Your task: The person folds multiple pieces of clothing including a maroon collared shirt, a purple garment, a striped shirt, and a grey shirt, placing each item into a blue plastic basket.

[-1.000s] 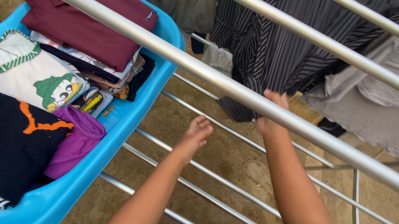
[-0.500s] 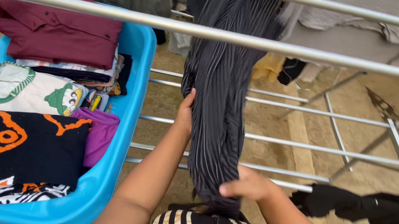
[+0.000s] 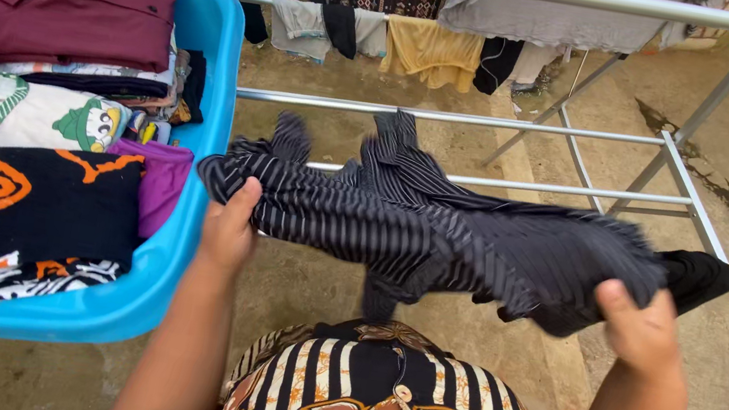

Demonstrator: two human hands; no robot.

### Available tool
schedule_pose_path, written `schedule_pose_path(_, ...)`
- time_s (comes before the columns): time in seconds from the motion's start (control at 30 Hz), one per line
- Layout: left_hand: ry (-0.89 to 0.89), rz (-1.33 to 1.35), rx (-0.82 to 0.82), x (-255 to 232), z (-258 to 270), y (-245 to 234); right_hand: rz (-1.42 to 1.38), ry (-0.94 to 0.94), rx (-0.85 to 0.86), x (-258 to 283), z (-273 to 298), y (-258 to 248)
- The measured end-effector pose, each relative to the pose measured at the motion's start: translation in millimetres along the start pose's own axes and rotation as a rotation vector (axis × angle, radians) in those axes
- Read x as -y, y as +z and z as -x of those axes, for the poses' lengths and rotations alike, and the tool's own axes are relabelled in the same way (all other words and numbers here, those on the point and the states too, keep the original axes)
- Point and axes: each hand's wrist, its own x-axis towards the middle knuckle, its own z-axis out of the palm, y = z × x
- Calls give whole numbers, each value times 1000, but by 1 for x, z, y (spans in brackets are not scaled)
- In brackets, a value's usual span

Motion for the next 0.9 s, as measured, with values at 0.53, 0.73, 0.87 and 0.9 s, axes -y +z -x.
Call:
schedule_pose_path(0.53,583,-823,-159,-177,15,132,-53,-220,80,171,-76,-94)
schedule_pose_path(0.73,363,-1057,-226,-204,19,148,-484,-220,70,166,-90,-69)
schedule_pose_path(0.87,292,-1347,-243,-196,42,138,-483,-315,-98,124,-83,-58)
schedule_pose_path(0.9,288,-1349,-239,-191,45,132,-483,-311,-101,112,-81,-56)
